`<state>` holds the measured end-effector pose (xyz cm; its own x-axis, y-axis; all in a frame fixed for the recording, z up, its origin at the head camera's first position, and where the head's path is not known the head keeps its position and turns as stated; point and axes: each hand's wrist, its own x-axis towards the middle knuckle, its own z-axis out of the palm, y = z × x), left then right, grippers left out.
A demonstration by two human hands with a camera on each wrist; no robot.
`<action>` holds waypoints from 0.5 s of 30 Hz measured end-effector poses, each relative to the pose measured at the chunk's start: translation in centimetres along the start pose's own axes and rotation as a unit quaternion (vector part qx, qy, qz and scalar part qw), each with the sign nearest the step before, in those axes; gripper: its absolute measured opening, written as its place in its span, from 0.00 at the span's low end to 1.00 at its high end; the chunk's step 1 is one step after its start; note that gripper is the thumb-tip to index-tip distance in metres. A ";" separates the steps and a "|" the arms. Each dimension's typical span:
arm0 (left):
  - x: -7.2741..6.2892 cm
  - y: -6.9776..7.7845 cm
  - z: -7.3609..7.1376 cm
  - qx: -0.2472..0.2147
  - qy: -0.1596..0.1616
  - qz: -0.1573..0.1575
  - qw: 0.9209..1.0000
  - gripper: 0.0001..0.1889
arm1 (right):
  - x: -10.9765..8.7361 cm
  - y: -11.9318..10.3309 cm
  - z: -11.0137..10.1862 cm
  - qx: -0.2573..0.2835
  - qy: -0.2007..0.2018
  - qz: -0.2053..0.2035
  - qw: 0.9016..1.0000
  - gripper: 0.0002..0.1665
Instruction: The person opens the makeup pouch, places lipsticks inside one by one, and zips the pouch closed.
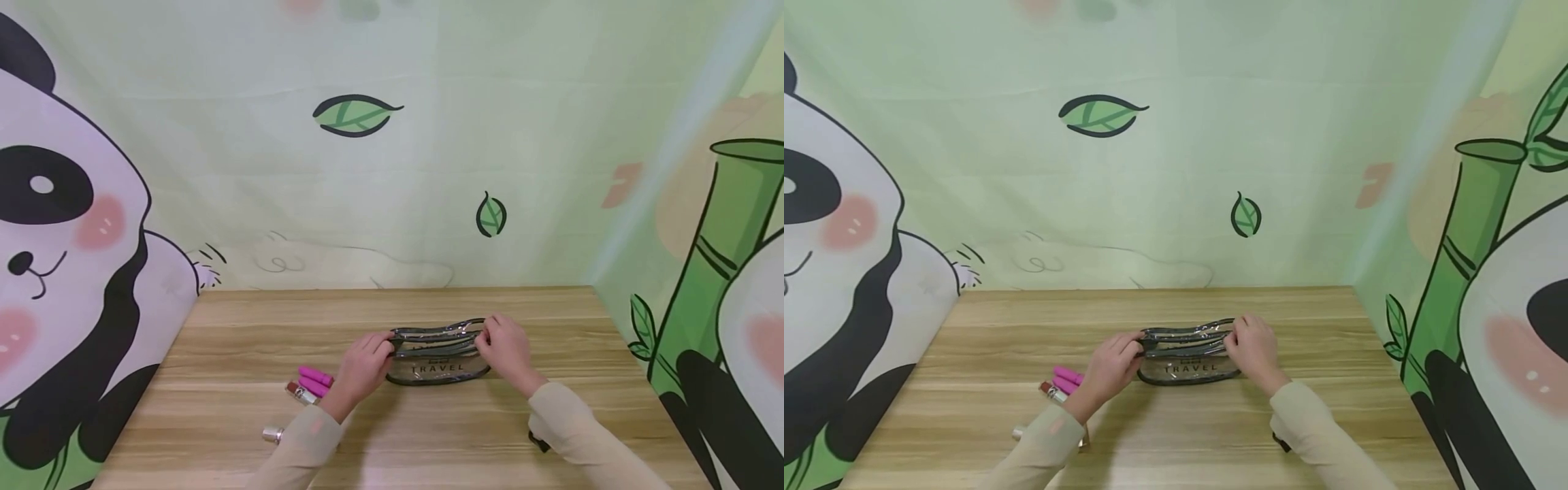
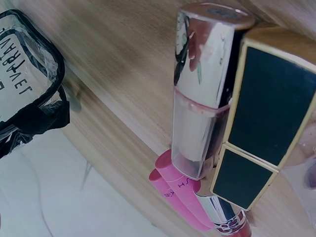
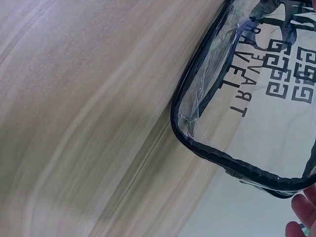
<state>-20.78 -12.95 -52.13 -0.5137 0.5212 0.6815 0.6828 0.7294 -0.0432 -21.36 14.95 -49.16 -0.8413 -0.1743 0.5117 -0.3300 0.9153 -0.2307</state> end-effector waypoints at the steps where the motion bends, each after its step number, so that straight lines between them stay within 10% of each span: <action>1: 0.0 0.0 0.0 0.000 -0.001 -0.001 1.000 0.07 | 0.0 0.1 0.0 -0.001 0.000 0.002 1.000 0.08; 15: -0.1 -0.7 -0.4 0.003 -0.009 -0.026 1.000 0.10 | -0.3 1.2 0.5 0.025 0.053 0.014 0.998 0.07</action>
<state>-21.06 -13.70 -51.87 -0.5574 0.4900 0.6702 0.6514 0.7587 -0.0130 -21.78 15.94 -50.03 -0.8009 -0.1077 0.5890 -0.3305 0.8998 -0.2849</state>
